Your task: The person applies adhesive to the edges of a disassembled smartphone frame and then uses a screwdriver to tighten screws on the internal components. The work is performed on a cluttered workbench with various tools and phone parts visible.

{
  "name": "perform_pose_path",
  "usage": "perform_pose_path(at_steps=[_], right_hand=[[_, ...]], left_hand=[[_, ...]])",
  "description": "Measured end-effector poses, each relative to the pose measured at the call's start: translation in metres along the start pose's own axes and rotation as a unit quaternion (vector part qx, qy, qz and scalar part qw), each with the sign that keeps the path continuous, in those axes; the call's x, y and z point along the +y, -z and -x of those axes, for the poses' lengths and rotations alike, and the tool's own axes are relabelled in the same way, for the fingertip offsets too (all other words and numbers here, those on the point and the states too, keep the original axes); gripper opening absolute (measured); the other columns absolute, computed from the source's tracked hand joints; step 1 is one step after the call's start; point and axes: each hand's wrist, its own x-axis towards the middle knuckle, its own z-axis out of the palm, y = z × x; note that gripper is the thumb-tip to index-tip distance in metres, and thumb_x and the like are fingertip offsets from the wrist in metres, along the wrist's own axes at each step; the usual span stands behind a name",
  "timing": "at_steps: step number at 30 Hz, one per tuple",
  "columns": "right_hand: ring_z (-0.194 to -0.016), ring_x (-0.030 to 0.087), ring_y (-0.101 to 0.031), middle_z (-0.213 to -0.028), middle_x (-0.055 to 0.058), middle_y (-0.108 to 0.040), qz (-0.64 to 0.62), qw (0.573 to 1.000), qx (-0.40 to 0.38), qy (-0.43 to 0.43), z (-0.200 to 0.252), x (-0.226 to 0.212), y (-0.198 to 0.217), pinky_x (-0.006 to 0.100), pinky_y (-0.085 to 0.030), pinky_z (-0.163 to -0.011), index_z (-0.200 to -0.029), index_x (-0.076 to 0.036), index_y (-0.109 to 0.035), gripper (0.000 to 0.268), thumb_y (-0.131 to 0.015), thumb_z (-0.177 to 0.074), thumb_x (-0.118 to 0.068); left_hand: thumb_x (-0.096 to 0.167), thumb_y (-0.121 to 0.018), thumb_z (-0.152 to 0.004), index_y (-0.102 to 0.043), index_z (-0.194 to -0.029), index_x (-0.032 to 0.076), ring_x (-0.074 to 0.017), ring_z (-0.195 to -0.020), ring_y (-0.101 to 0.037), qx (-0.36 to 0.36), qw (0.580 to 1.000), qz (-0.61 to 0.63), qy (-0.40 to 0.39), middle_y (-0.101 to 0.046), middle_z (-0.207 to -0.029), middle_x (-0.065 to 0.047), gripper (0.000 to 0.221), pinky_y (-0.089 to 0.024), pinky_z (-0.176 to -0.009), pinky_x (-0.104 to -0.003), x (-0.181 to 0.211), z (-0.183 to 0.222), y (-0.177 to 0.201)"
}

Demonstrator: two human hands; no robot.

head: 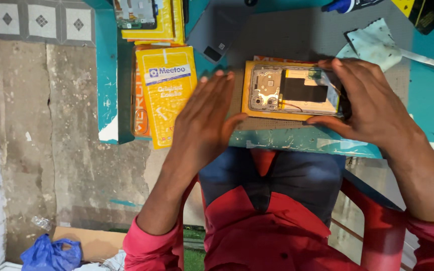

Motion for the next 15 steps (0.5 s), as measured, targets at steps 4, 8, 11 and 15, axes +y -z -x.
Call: perform_pose_path(at_steps=[4, 8, 11, 15], right_hand=[[-0.133, 0.042, -0.057, -0.147, 0.02, -0.059, -0.001, 1.0, -0.001, 0.006, -0.001, 0.0, 0.002, 0.053, -0.045, -0.111, -0.161, -0.006, -0.019, 0.119, -0.089, -0.07, -0.039], [-0.13, 0.042, -0.058, -0.146, 0.021, -0.059, 0.009, 1.0, 0.009, 0.02, -0.002, -0.001, 0.001, 0.053, -0.045, -0.112, -0.161, -0.006, -0.018, 0.12, -0.088, -0.069, -0.039], [-0.13, 0.043, -0.058, -0.145, 0.023, -0.058, 0.018, 1.0, 0.002, 0.012, 0.001, 0.0, 0.0, 0.053, -0.046, -0.11, -0.161, -0.005, -0.018, 0.122, -0.088, -0.068, -0.04], [-0.132, 0.041, -0.058, -0.146, 0.022, -0.059, 0.014, 1.0, 0.007, 0.01, 0.0, -0.002, 0.002, 0.054, -0.046, -0.113, -0.161, -0.006, -0.019, 0.119, -0.089, -0.071, -0.039]], left_hand=[[0.009, -0.079, -0.094, -0.063, -0.134, -0.005, -0.0355, -0.121, -0.065, 0.076, 0.996, -0.029, 0.043, -0.067, -0.128, -0.017, 0.046, -0.05, -0.109, -0.046, 0.004, 0.006, 0.023], [0.001, -0.076, -0.092, -0.071, -0.12, 0.001, -0.0323, -0.107, -0.067, 0.086, 0.996, 0.011, 0.036, -0.07, -0.117, -0.012, 0.028, -0.055, -0.095, -0.042, 0.003, -0.002, 0.015], [0.002, -0.076, -0.093, -0.073, -0.114, 0.004, -0.0301, -0.103, -0.066, 0.081, 0.995, 0.054, 0.008, -0.069, -0.112, -0.009, 0.021, -0.056, -0.09, -0.041, -0.007, -0.024, -0.007], [0.003, -0.073, -0.089, -0.074, -0.108, 0.004, -0.0304, -0.1, -0.065, 0.05, 0.997, 0.056, -0.034, -0.069, -0.107, -0.009, 0.019, -0.055, -0.086, -0.042, -0.018, -0.047, -0.022]])
